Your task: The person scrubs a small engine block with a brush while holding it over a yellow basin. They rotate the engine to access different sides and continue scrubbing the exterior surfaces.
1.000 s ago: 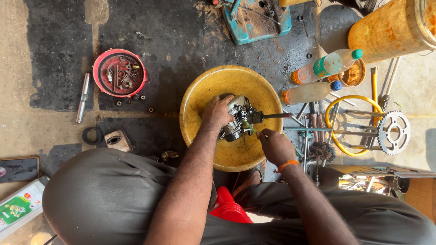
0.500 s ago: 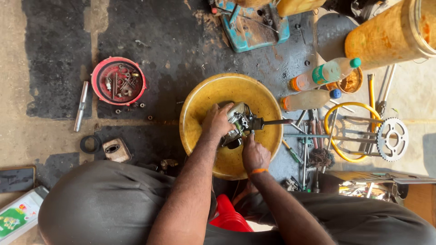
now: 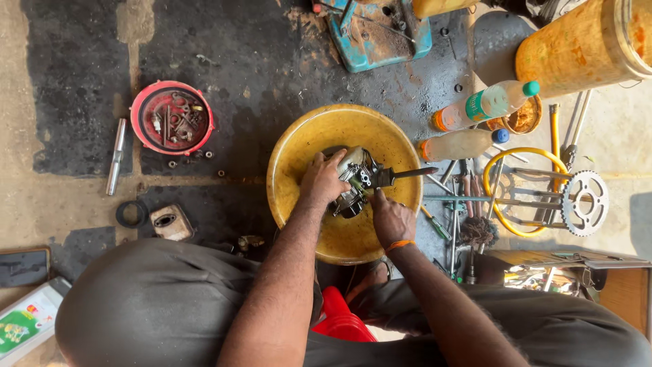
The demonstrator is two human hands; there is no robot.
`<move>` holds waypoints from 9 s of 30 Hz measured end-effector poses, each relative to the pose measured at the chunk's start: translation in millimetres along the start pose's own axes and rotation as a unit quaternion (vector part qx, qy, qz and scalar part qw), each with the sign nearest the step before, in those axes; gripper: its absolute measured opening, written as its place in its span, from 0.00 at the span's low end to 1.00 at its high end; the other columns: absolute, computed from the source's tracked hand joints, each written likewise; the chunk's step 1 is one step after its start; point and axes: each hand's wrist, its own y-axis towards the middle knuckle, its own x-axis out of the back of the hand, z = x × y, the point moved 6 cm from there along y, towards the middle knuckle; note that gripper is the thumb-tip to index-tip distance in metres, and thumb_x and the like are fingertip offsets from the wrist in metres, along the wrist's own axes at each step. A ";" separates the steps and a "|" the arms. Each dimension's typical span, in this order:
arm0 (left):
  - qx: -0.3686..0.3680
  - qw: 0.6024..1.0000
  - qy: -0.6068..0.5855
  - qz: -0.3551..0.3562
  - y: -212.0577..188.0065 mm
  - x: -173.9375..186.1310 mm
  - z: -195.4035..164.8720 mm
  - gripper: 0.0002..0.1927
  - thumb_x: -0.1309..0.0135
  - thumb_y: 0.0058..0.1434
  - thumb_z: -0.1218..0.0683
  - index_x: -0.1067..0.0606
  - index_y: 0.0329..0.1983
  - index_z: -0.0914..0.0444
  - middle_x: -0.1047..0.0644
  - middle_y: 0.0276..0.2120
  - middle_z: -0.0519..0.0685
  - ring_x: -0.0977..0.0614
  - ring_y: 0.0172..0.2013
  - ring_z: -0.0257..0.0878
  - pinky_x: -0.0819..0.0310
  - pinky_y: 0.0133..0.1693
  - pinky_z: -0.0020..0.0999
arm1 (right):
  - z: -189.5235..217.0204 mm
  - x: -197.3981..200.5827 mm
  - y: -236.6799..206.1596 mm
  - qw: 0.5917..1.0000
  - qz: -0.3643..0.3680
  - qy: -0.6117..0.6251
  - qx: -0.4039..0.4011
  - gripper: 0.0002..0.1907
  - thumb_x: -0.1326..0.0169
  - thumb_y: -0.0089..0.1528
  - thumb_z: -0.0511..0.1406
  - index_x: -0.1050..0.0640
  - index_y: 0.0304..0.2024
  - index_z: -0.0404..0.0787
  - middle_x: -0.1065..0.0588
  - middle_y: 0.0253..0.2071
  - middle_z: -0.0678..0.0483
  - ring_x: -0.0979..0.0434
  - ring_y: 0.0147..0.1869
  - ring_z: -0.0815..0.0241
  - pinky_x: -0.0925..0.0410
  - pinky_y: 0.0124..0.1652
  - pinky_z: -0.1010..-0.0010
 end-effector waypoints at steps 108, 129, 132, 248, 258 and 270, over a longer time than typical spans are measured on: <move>0.029 0.997 -0.037 0.063 5.1 -5.3 1.1 0.53 0.30 0.49 0.49 0.44 0.76 0.35 0.49 0.76 0.55 0.33 0.69 0.57 0.31 0.66 0.53 | -56.6 20.2 10.4 0.983 0.127 -0.027 -0.132 0.25 0.55 0.69 0.57 0.19 0.43 0.48 0.18 0.40 0.44 0.19 0.48 0.38 0.29 0.46 0.48; 0.145 0.939 0.238 0.201 67.1 -32.8 -99.5 0.43 0.35 0.50 0.31 0.25 0.64 0.57 0.23 0.63 0.55 0.21 0.61 0.55 0.26 0.61 0.60 | -35.8 -5.7 1.3 0.990 0.121 -0.050 -0.056 0.10 0.55 0.67 0.33 0.23 0.48 0.41 0.19 0.39 0.45 0.15 0.43 0.47 0.26 0.42 0.54; 0.203 0.913 0.273 0.226 84.9 -47.0 -102.4 0.43 0.36 0.56 0.31 0.28 0.67 0.59 0.28 0.66 0.57 0.24 0.62 0.59 0.29 0.61 0.63 | -40.5 -10.6 4.0 0.992 0.106 -0.029 -0.066 0.11 0.55 0.68 0.35 0.25 0.49 0.39 0.19 0.37 0.45 0.16 0.42 0.45 0.27 0.44 0.52; -0.053 0.995 -0.053 -0.069 -36.3 7.7 -35.4 0.52 0.30 0.51 0.41 0.46 0.75 0.46 0.24 0.58 0.52 0.22 0.58 0.49 0.26 0.58 0.49 | -11.4 50.7 -53.9 0.997 -0.045 -0.028 -0.055 0.15 0.52 0.69 0.47 0.20 0.45 0.48 0.21 0.31 0.49 0.19 0.30 0.51 0.31 0.30 0.55; -0.085 0.993 -0.039 -0.068 -39.4 6.5 -42.8 0.52 0.30 0.49 0.42 0.45 0.75 0.46 0.23 0.57 0.53 0.22 0.57 0.49 0.27 0.60 0.47 | -21.3 41.4 -52.0 0.996 -0.002 0.035 -0.087 0.17 0.52 0.67 0.49 0.18 0.48 0.53 0.20 0.35 0.47 0.18 0.35 0.47 0.28 0.35 0.51; -0.050 0.996 -0.062 -0.039 -33.1 23.0 -31.0 0.50 0.35 0.51 0.39 0.44 0.76 0.44 0.20 0.54 0.51 0.19 0.55 0.50 0.28 0.60 0.48 | -11.9 -21.8 -48.1 0.795 0.234 0.536 -0.164 0.23 0.49 0.73 0.52 0.20 0.46 0.40 0.31 0.28 0.51 0.36 0.32 0.52 0.40 0.32 0.59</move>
